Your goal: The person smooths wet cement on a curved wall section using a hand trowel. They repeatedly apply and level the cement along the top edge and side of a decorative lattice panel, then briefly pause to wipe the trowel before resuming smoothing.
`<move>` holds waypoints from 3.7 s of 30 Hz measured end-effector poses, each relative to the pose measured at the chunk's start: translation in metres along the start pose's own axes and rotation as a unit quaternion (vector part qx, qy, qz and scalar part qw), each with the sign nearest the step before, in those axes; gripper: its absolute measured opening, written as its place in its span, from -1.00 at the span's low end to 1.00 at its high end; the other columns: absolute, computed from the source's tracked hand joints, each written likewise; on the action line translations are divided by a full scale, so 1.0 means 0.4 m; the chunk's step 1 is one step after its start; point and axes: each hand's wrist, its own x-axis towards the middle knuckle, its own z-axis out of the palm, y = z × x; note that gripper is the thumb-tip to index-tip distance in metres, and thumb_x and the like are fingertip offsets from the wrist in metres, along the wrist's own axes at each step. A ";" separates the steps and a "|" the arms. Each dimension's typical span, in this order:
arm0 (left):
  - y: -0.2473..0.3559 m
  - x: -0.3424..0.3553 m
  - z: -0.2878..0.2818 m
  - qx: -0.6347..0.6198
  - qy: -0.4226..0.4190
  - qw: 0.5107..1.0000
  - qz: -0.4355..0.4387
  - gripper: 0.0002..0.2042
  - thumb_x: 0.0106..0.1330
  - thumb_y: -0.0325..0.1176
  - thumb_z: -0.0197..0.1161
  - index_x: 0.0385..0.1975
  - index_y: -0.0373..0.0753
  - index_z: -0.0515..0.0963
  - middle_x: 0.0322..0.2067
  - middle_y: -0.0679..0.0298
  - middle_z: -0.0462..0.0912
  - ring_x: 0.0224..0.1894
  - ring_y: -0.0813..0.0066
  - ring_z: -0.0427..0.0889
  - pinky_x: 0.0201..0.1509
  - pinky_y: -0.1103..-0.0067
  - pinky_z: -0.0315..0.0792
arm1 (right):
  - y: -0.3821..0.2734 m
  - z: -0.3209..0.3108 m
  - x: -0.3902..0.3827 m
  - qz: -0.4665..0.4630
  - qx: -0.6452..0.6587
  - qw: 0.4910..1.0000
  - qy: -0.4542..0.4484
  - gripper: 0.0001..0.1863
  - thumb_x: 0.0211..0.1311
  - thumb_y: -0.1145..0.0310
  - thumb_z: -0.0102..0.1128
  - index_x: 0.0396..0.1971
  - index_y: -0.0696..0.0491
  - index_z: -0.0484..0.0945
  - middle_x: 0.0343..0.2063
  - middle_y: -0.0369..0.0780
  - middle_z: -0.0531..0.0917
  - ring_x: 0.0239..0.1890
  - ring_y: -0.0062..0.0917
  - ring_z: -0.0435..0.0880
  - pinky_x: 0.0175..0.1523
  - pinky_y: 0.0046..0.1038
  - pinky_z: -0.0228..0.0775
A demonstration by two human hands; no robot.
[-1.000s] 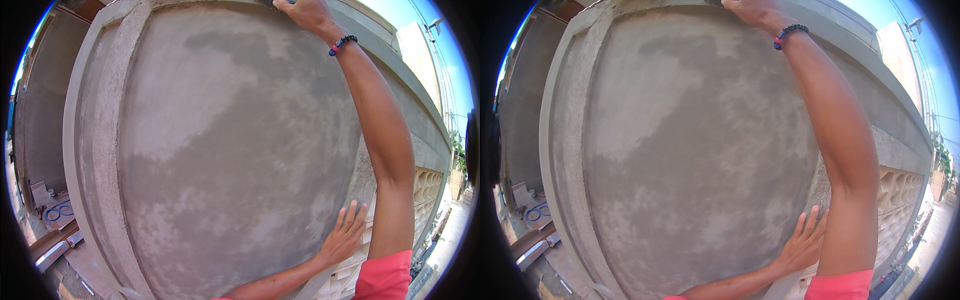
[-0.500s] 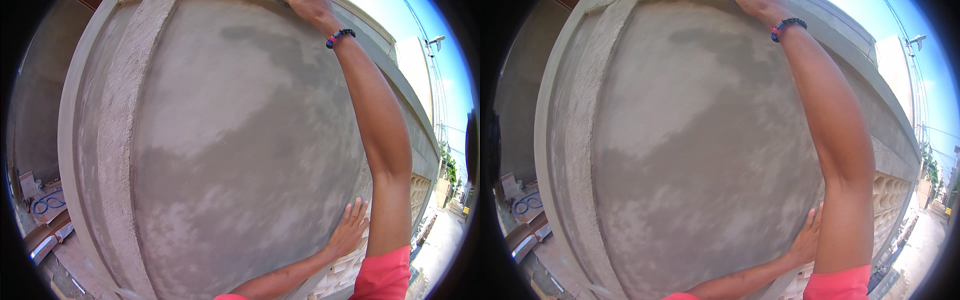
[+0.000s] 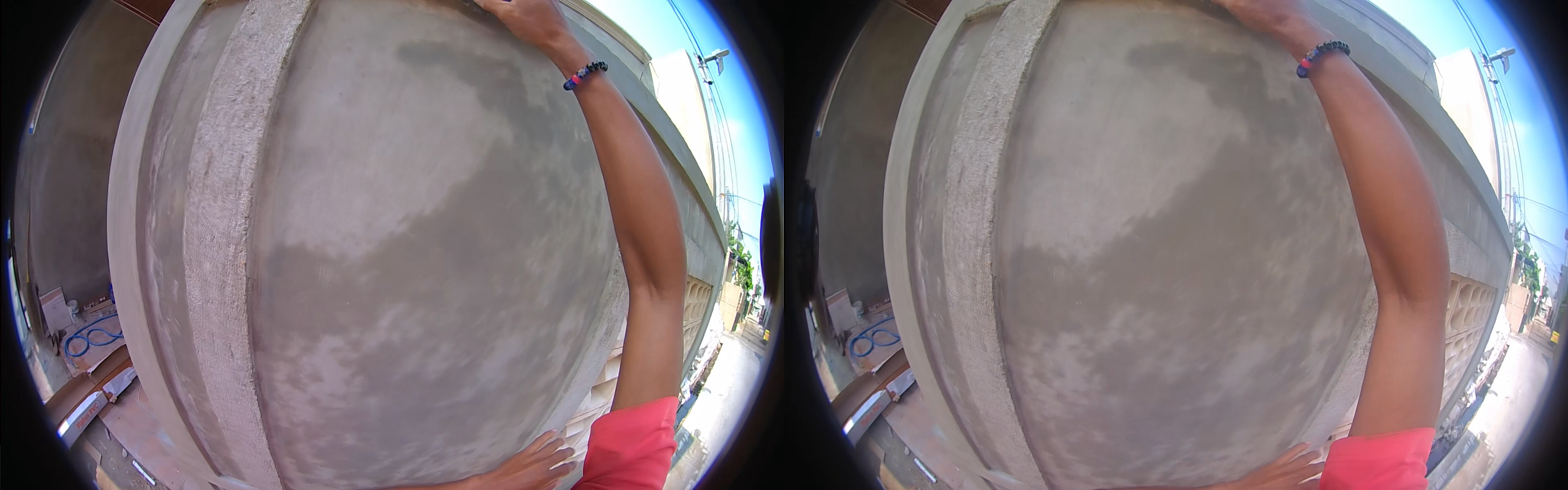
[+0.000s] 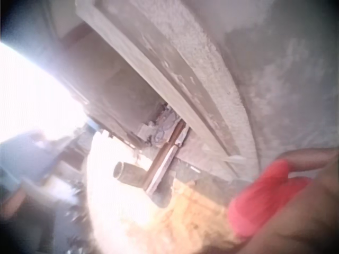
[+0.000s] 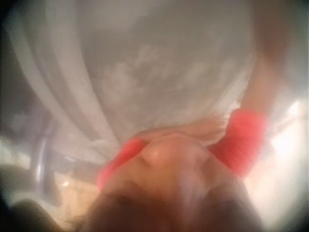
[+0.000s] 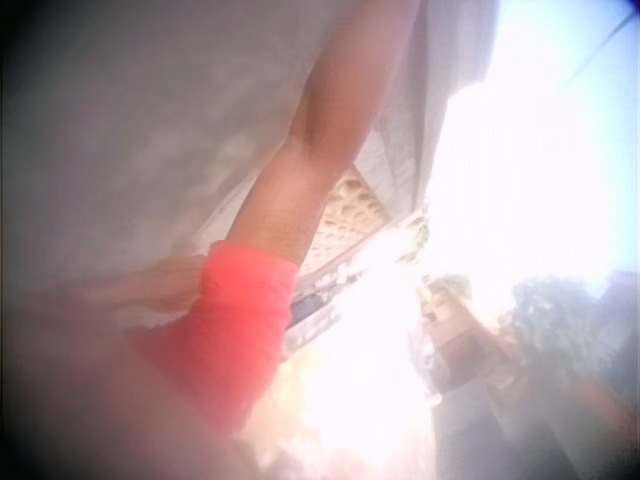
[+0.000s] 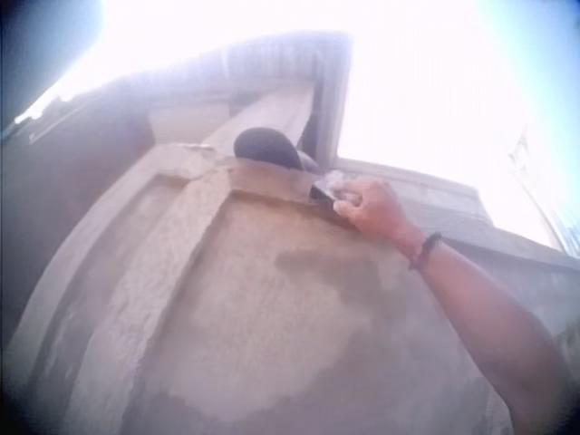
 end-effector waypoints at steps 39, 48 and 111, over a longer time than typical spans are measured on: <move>-0.024 -0.299 -0.657 0.532 0.232 0.729 -0.364 -0.24 0.24 -0.08 0.21 0.38 -0.25 0.07 0.40 -0.14 -0.12 0.43 -0.20 -0.15 0.39 -0.08 -0.17 | 0.322 -0.202 -0.140 0.331 -0.228 0.914 0.060 -0.54 0.06 -0.04 0.17 -0.03 -0.22 0.65 -0.11 -0.14 0.69 -0.03 -0.30 0.65 0.11 -0.36 0.43; -0.081 -0.330 -0.677 0.607 0.272 0.647 -0.373 -0.39 0.35 -0.11 0.11 0.30 -0.32 0.19 0.34 -0.11 0.11 0.37 -0.10 0.07 0.42 0.06 -0.06 | 0.032 -0.113 -0.031 0.100 -0.113 0.988 -0.021 -0.63 0.05 0.17 0.07 -0.17 -0.05 0.67 -0.23 0.00 0.66 -0.12 -0.09 0.63 0.03 -0.17 0.44; -0.093 -0.314 -0.717 0.591 0.468 0.565 -0.334 -0.56 0.18 -0.45 0.19 0.09 -0.40 0.41 0.17 -0.01 0.37 0.27 0.07 0.28 0.37 0.29 0.08 | 0.083 -0.068 -0.114 0.109 -0.087 0.988 0.073 -0.67 0.15 0.16 0.04 -0.26 0.07 0.62 -0.13 -0.11 0.61 0.01 -0.14 0.51 0.14 -0.06 0.29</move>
